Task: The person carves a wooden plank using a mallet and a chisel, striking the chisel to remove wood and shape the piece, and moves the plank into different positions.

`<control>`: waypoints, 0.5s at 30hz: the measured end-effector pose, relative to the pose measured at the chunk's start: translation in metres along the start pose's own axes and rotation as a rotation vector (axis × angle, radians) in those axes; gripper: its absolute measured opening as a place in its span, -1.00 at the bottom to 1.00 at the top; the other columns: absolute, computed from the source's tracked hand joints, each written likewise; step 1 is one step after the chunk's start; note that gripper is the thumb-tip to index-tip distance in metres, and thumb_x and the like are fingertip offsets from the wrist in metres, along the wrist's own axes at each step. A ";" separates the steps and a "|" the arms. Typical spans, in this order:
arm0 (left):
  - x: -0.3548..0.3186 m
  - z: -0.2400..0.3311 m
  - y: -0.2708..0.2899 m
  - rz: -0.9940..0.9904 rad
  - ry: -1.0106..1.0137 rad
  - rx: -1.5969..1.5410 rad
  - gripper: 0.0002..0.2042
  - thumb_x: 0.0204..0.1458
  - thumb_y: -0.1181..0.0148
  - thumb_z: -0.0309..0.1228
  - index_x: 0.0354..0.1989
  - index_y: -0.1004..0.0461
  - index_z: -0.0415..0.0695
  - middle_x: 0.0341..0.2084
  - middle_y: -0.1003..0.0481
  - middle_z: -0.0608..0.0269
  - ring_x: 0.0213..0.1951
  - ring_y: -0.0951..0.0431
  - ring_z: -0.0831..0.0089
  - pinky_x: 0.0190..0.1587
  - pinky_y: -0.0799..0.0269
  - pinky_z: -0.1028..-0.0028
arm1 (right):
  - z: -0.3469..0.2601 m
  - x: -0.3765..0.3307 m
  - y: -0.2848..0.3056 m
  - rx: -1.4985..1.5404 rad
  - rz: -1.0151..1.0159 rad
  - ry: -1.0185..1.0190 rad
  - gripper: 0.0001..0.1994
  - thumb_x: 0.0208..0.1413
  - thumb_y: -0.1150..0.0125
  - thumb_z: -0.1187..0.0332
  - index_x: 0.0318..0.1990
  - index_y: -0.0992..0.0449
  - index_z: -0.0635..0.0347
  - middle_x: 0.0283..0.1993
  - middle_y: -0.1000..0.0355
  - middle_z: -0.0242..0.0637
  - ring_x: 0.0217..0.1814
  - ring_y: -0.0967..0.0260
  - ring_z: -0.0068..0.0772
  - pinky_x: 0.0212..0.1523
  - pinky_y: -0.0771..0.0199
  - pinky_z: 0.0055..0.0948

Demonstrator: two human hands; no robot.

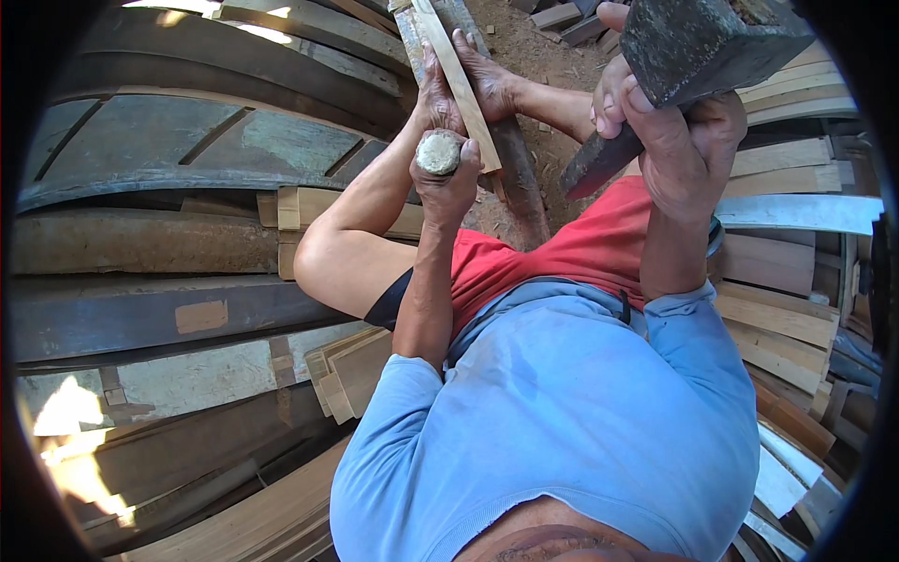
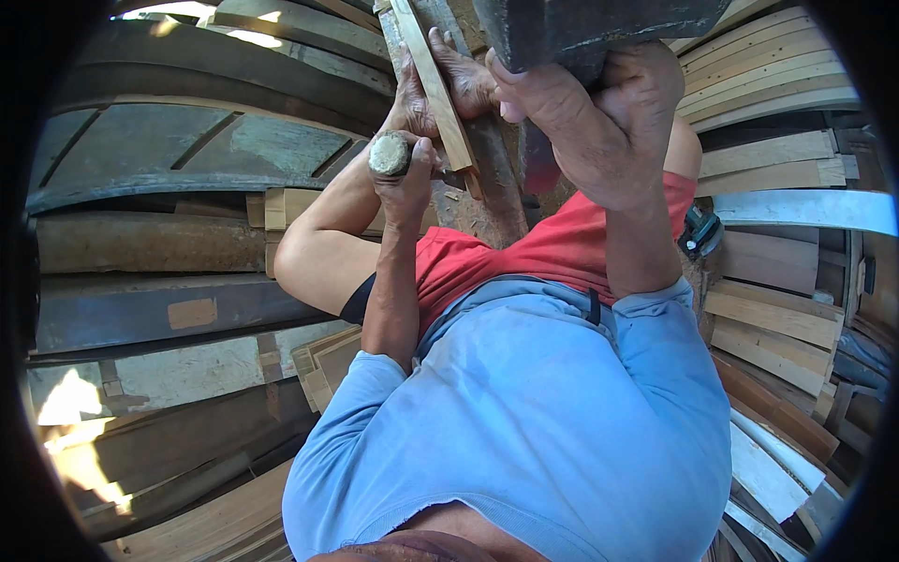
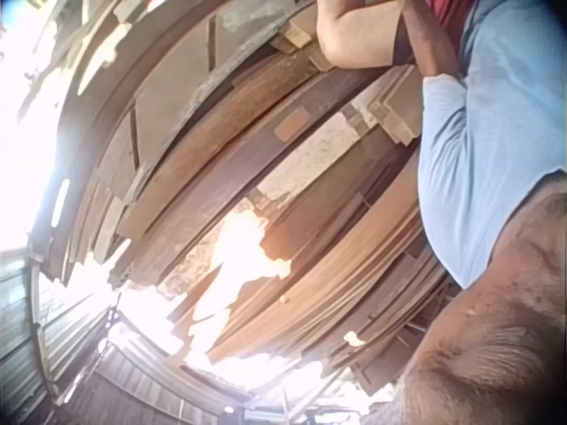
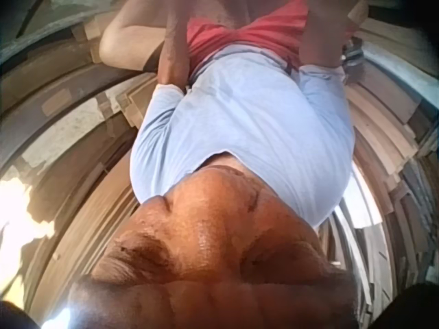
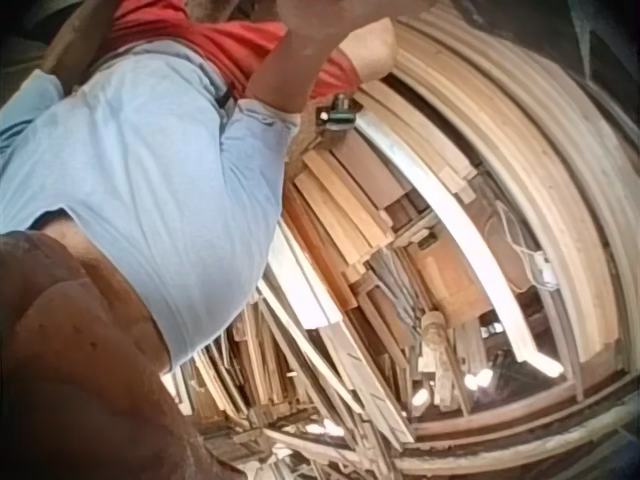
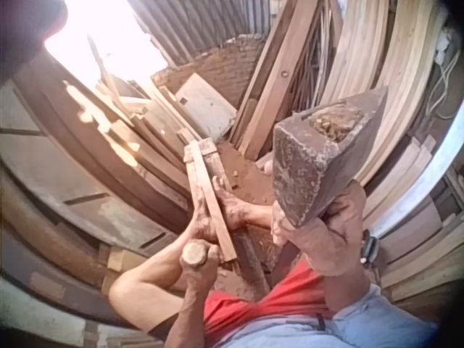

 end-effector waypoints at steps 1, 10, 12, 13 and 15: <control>0.000 0.000 0.001 -0.007 -0.021 0.025 -0.93 0.19 -0.19 -0.54 -0.36 -0.48 -0.17 -0.59 -0.52 0.35 -0.54 -0.49 0.64 -0.46 -0.41 0.58 | -0.003 0.000 -0.004 0.002 0.014 -0.015 -0.66 0.07 -0.44 0.39 -0.08 -0.52 0.43 -0.44 -0.49 -0.32 -0.52 -0.42 -0.56 -0.48 -0.46 -0.55; 0.001 0.001 -0.002 -0.001 -0.005 -0.011 -0.94 0.19 -0.19 -0.53 -0.35 -0.49 -0.17 -0.59 -0.51 0.36 -0.53 -0.50 0.64 -0.46 -0.42 0.57 | 0.009 -0.002 0.012 -0.066 -0.077 0.004 -0.69 0.08 -0.43 0.34 -0.16 -0.53 0.40 -0.45 -0.48 -0.34 -0.52 -0.41 -0.56 -0.49 -0.43 -0.55; -0.001 0.000 0.000 0.002 -0.011 0.002 -0.93 0.19 -0.20 -0.52 -0.35 -0.49 -0.17 -0.59 -0.50 0.36 -0.53 -0.50 0.64 -0.46 -0.42 0.57 | 0.008 -0.001 0.013 -0.085 -0.091 0.007 -0.72 0.08 -0.43 0.33 -0.21 -0.54 0.38 -0.46 -0.48 -0.34 -0.53 -0.41 -0.55 -0.49 -0.43 -0.55; -0.002 0.000 0.001 0.005 -0.014 0.009 -0.93 0.19 -0.20 -0.52 -0.35 -0.49 -0.17 -0.59 -0.50 0.37 -0.53 -0.50 0.64 -0.46 -0.42 0.57 | 0.007 -0.001 0.010 -0.060 -0.082 0.001 -0.73 0.08 -0.43 0.32 -0.24 -0.54 0.38 -0.46 -0.48 -0.33 -0.53 -0.41 -0.55 -0.49 -0.43 -0.55; -0.002 -0.001 0.000 -0.007 -0.006 0.018 -0.93 0.19 -0.20 -0.52 -0.35 -0.49 -0.16 -0.59 -0.50 0.37 -0.52 -0.50 0.64 -0.46 -0.42 0.57 | 0.006 -0.001 0.006 -0.029 -0.066 0.005 -0.73 0.08 -0.43 0.31 -0.27 -0.54 0.37 -0.47 -0.49 -0.33 -0.53 -0.41 -0.54 -0.49 -0.42 -0.54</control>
Point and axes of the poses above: each hand's wrist, its own x-axis towards the middle knuckle, its own y-axis out of the back of the hand, z = x × y, the point moved 3 cm from there along x, towards the middle knuckle
